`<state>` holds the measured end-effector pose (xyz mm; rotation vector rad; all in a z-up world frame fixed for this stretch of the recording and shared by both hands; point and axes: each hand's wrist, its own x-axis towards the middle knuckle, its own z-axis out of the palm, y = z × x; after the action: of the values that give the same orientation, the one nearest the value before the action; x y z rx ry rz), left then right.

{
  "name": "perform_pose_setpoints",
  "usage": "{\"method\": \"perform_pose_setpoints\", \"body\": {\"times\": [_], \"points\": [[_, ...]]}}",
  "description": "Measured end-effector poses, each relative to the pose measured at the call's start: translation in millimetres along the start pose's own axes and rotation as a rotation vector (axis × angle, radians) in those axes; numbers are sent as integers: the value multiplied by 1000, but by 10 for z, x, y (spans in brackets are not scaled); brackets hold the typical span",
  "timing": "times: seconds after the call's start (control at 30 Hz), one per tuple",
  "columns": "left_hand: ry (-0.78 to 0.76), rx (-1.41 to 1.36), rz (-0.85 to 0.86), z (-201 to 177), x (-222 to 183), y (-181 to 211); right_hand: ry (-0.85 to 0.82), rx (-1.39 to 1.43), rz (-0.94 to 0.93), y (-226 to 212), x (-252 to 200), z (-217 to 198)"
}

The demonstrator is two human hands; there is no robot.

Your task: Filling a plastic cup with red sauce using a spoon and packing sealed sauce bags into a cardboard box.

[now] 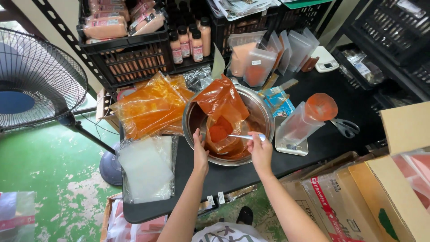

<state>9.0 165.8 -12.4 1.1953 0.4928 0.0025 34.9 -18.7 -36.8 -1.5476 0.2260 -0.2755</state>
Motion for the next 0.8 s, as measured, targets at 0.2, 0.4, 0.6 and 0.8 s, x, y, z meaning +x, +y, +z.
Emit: {"method": "perform_pose_setpoints", "body": {"times": [0.2, 0.4, 0.6, 0.8], "points": [[40, -3, 100, 47, -22, 8, 34, 153, 40, -226, 92, -99], [182, 51, 299, 96, -90, 77, 15, 269, 33, -427, 215, -168], [200, 75, 548, 184, -64, 14, 98, 385, -2, -598, 474, -437], [128, 107, 698, 411, -289, 179, 227, 411, -98, -723, 877, -1187]]}}
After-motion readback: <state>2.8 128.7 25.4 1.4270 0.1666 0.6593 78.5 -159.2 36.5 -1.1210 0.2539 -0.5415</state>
